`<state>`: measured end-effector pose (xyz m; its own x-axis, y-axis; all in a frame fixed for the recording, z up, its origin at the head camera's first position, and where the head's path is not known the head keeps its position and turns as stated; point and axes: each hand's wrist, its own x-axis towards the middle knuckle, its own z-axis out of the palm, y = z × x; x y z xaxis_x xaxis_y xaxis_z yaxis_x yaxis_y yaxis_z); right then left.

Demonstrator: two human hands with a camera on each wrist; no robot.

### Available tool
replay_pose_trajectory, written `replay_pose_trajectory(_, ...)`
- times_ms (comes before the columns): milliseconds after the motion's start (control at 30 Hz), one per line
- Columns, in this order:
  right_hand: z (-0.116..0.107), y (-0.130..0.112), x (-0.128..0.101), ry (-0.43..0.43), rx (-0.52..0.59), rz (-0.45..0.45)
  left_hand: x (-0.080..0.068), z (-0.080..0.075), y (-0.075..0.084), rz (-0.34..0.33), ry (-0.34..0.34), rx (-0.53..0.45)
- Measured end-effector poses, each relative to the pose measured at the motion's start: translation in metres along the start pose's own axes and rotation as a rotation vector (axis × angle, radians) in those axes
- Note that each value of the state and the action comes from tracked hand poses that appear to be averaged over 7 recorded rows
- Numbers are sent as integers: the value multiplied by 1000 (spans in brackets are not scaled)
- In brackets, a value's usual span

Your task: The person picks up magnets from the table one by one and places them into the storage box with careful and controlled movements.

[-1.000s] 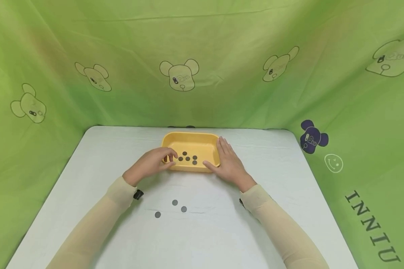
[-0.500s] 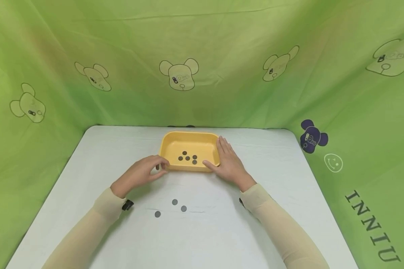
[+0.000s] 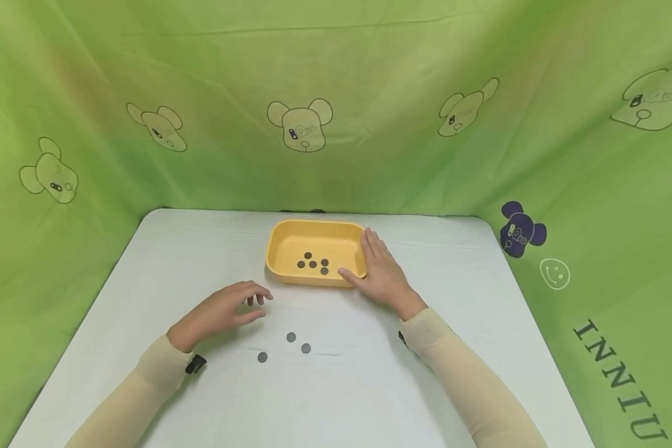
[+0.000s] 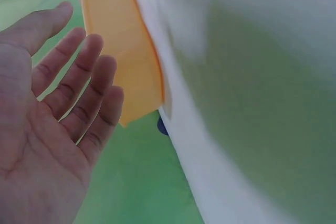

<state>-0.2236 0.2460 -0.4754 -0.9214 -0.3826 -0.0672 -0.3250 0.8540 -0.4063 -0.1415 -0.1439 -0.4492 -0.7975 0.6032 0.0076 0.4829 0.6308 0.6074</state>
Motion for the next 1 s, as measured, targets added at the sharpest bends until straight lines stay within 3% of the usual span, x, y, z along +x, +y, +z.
replay_pose_trajectory(367,2,3,1,9,-6,-3,-18,11,1,64,-56,-7)
replay_pose_trajectory(733,2,1,1,24,1,-15,-34,24,3,69,-93,-18)
replay_pose_trajectory(1000,2,1,0,7,-6,-4,-39,27,8,29,-165,-43)
